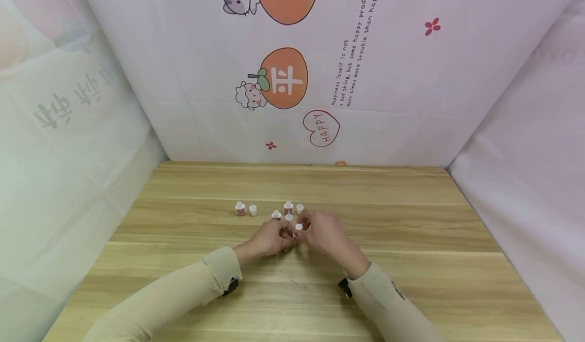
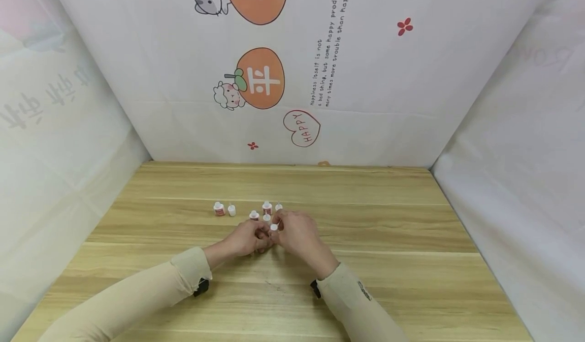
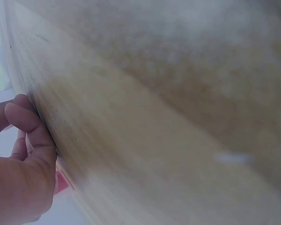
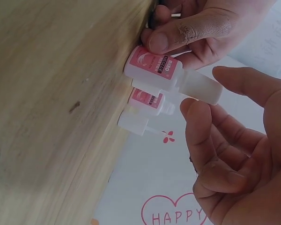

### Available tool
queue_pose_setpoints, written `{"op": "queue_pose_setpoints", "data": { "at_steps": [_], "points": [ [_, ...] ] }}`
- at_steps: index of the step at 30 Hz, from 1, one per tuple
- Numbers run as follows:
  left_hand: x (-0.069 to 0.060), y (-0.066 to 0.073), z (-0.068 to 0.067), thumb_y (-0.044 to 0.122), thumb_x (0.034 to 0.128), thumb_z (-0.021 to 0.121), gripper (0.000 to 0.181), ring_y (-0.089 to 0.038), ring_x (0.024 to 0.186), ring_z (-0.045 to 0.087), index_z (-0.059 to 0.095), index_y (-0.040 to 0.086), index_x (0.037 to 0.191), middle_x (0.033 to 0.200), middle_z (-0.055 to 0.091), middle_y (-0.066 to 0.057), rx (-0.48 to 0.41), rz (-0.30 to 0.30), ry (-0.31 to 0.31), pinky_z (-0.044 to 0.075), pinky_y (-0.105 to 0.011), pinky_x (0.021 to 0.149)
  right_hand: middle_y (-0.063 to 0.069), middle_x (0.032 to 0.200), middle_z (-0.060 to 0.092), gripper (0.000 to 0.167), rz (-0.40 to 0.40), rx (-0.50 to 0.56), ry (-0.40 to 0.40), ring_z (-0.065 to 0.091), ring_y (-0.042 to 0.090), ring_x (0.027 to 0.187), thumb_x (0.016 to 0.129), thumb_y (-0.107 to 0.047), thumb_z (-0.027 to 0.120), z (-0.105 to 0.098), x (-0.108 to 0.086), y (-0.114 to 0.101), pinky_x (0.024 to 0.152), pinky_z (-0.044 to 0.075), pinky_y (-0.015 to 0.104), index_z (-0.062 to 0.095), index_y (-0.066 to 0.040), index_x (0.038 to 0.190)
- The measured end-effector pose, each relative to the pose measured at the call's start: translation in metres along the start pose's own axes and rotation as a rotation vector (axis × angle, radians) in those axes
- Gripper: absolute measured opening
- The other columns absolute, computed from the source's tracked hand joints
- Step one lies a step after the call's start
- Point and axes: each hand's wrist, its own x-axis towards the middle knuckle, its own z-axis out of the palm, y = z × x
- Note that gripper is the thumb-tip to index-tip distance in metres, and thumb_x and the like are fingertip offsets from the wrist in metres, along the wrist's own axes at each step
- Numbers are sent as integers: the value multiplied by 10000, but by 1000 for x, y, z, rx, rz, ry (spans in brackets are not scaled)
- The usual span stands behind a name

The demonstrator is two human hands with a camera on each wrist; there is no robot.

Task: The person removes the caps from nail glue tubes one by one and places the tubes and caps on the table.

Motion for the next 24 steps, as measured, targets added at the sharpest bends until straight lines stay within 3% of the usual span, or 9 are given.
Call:
{"op": "queue_pose_setpoints", "data": {
  "at_steps": [24],
  "points": [
    [0, 0, 0, 97, 878, 714, 117, -76, 584, 586, 699, 102, 994, 739, 691, 11, 31, -12, -2, 500, -239, 507, -58, 906, 732, 146, -14, -15, -2, 609, 129, 699, 844, -285, 767, -1, -1, -2, 579, 457, 291, 690, -225, 954]
  ]
}}
